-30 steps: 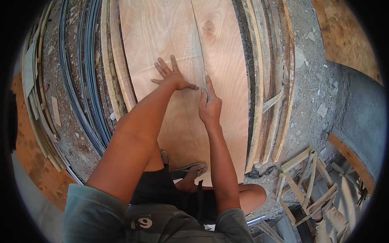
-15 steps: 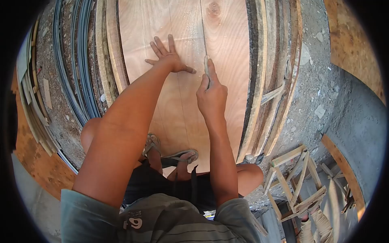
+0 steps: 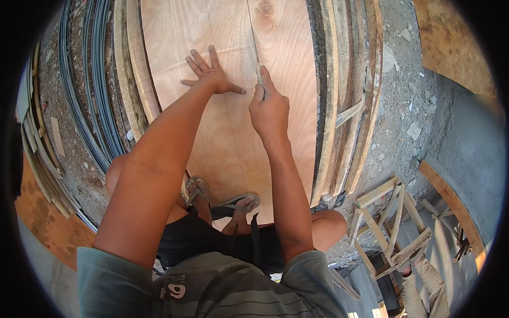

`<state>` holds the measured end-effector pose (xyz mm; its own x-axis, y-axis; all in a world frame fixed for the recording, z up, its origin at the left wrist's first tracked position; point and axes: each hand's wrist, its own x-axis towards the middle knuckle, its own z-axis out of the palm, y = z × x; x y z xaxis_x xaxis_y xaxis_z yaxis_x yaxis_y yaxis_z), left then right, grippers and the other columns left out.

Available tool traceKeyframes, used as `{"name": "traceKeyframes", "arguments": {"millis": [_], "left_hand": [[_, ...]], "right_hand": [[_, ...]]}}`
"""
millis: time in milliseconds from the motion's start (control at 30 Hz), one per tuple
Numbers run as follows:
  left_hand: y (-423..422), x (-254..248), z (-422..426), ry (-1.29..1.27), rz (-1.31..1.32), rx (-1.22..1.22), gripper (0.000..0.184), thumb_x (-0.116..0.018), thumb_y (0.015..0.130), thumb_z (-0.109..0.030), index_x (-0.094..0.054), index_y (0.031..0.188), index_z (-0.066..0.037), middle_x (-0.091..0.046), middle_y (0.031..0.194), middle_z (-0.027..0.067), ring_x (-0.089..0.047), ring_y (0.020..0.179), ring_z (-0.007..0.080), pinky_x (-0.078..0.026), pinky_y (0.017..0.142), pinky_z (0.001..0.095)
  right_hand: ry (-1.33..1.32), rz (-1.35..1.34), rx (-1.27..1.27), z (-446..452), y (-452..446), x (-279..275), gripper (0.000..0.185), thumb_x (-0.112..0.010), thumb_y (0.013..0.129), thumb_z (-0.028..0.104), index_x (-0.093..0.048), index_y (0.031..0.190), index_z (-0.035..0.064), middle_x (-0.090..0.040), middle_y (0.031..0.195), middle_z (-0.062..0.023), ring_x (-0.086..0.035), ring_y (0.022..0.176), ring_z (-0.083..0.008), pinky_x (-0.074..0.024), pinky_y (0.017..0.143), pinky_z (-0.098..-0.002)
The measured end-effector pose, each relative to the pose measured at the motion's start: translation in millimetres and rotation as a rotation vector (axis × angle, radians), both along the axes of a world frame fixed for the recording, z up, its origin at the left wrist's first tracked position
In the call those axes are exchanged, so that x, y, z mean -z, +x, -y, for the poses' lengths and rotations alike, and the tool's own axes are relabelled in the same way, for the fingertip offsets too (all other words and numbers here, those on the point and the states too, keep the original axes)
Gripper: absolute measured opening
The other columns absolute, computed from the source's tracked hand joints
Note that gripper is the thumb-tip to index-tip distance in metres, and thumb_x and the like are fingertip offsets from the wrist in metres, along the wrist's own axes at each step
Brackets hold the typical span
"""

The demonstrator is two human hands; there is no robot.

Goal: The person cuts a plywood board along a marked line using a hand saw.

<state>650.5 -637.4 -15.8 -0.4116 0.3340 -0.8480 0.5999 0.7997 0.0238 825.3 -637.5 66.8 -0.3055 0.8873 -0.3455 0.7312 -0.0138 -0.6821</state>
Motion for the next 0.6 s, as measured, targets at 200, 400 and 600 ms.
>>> {"name": "traceKeyframes", "arguments": {"millis": [200,400,600], "left_hand": [[0,9,10,0.083,0.037,0.009,0.179,-0.099,0.053,-0.068,0.032,0.163,-0.017,0.038,0.165,0.0326,0.037,0.151,0.0526,-0.005,0.107,0.0911],[-4,28,32,0.311,0.04,0.019,0.176,-0.1,0.054,-0.063,0.028,0.165,-0.016,0.036,0.164,0.0361,0.036,0.15,0.0567,0.001,0.106,0.0913],[-5,30,37,0.413,0.03,0.0,0.175,-0.101,0.054,-0.061,0.024,0.167,-0.016,0.033,0.166,0.0358,0.034,0.151,0.0574,0.004,0.107,0.0903]], "right_hand": [[-0.073,0.077,0.03,65,62,-62,0.046,-0.055,0.105,0.009,-0.059,0.151,0.0088,-0.061,0.068,-0.0258,-0.062,0.052,-0.0309,-0.0473,0.055,-0.0398],[-0.029,0.041,0.015,78,78,-71,0.048,-0.056,0.104,0.005,-0.058,0.152,0.0096,-0.063,0.071,-0.0261,-0.065,0.055,-0.0279,-0.0472,0.056,-0.0356],[0.003,-0.013,0.017,0,5,-5,0.046,-0.057,0.105,0.013,-0.06,0.15,0.0117,-0.063,0.07,-0.0253,-0.063,0.056,-0.0335,-0.0505,0.061,-0.0417]]}}
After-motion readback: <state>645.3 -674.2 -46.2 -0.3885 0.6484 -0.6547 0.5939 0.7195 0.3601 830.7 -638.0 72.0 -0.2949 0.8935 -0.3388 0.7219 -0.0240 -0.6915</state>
